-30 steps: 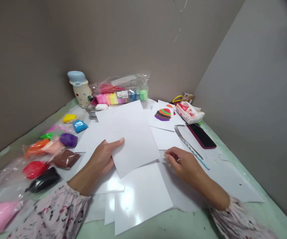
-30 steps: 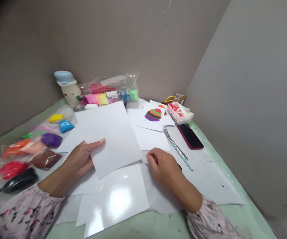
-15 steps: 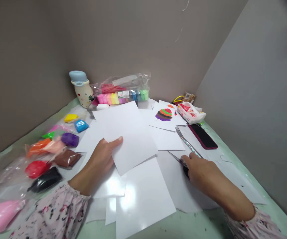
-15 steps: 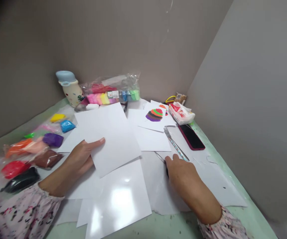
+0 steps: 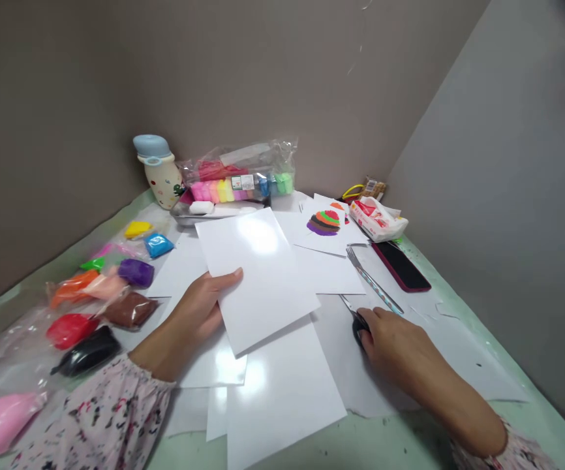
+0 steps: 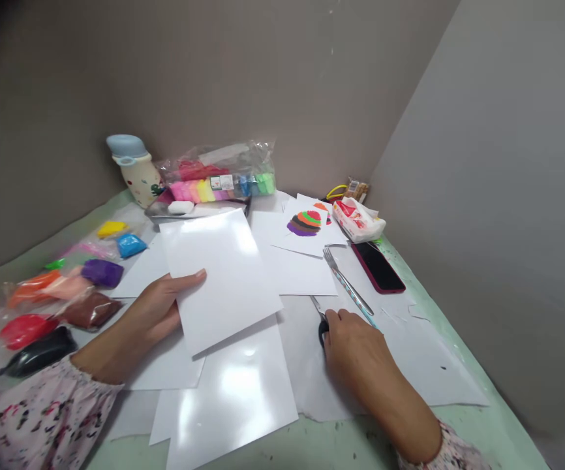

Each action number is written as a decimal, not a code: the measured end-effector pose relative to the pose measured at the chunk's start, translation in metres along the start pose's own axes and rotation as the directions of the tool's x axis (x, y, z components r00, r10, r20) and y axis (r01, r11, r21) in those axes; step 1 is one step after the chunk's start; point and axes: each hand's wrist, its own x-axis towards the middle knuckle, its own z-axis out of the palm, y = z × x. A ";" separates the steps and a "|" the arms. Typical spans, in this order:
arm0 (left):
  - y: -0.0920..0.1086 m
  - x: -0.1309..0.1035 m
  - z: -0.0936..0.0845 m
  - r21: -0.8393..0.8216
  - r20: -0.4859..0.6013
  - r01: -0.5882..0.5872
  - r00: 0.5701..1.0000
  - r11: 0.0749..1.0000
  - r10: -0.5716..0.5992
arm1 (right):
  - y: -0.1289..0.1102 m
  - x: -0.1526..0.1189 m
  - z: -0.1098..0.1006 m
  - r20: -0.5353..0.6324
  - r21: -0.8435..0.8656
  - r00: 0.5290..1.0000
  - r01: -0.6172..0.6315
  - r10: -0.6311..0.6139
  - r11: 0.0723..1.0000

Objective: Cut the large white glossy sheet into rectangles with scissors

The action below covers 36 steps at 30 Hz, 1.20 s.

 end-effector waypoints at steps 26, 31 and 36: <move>0.005 0.005 -0.008 0.108 -0.057 0.074 0.996 0.991 -0.068 | 0.002 -0.005 0.011 0.147 0.949 0.974 -0.089 -0.174 0.302; 0.005 0.006 -0.010 0.079 -0.035 0.064 0.998 0.995 -0.061 | -0.028 -0.019 0.026 0.021 0.991 0.985 0.002 -0.170 0.133; 0.009 0.008 -0.012 -0.009 -0.071 0.110 0.991 0.994 -0.111 | -0.029 -0.025 0.035 -0.219 0.897 0.970 0.244 -0.110 0.369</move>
